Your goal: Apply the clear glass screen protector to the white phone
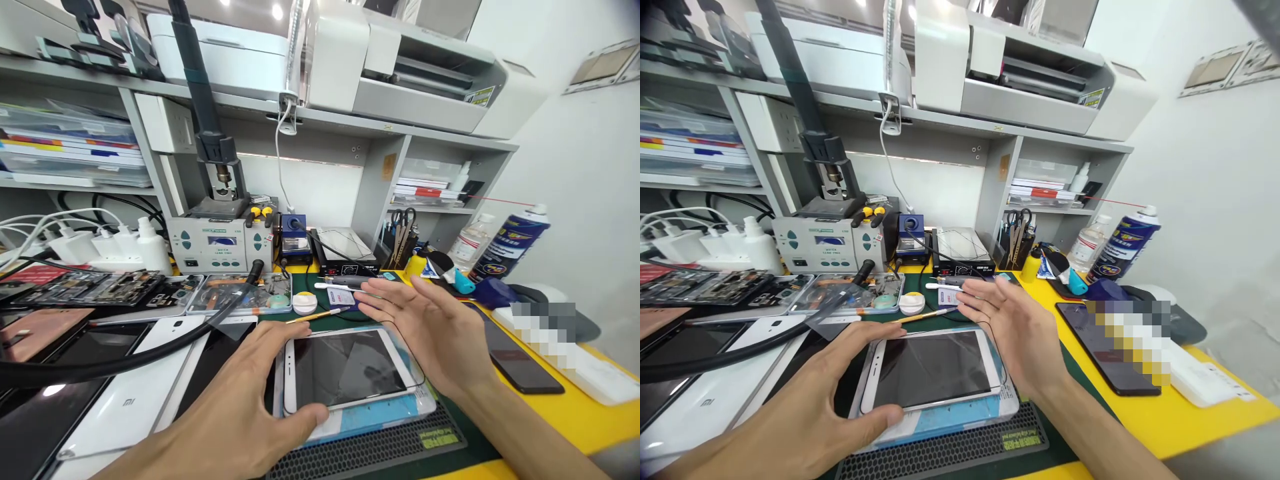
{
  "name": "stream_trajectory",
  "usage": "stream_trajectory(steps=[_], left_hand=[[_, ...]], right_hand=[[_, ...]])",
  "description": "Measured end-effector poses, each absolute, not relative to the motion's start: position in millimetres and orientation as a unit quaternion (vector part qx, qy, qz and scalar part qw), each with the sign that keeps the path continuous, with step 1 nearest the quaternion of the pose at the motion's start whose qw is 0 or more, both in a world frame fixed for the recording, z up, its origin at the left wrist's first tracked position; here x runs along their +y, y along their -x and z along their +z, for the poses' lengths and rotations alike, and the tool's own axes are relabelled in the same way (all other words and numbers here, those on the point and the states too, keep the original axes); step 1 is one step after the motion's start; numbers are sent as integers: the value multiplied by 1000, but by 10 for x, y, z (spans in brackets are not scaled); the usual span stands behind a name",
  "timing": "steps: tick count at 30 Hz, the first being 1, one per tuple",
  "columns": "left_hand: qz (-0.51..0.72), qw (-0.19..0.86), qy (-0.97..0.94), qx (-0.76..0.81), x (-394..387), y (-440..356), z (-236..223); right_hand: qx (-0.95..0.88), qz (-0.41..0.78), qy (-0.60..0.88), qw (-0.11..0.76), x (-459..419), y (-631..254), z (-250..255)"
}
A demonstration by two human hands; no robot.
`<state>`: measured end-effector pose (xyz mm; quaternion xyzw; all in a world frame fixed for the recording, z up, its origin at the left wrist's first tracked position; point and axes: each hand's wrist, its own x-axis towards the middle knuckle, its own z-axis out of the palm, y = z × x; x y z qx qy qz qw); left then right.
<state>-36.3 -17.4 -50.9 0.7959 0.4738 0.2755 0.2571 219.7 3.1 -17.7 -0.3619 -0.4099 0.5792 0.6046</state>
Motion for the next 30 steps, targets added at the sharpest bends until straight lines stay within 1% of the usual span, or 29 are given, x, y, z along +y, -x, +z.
stream_trajectory(steps=[3,5,7,9,13,17,20,22,26,28,30], left_hand=[[280,269,-792,471,-177,356,-511],[266,272,-800,464,-165,364,-507],[257,274,-804,461,-150,374,-505],[254,275,-804,462,-139,384,-505],[244,277,-810,456,-140,404,-507],[253,266,-815,449,-154,410,-520],[286,248,-811,446,-166,397,-535],[304,240,-804,451,-174,388,-539],[283,234,-812,453,-176,390,-550],[291,228,-804,466,-171,392,-570],[307,219,-795,475,-165,392,-599]], right_hand=[[-575,510,362,527,19,-2315,-217],[-665,475,371,441,17,-2409,-243],[-703,471,374,379,13,-2491,-251],[-726,465,381,334,5,-2549,-236],[-741,453,406,285,3,-2613,-170],[-747,442,417,270,25,-2639,-113],[-763,411,428,254,34,-2668,-64],[-785,372,446,216,36,-2705,-15],[-820,326,457,111,36,-2800,88],[-825,321,458,87,37,-2841,105],[-826,312,462,85,34,-2873,87]])
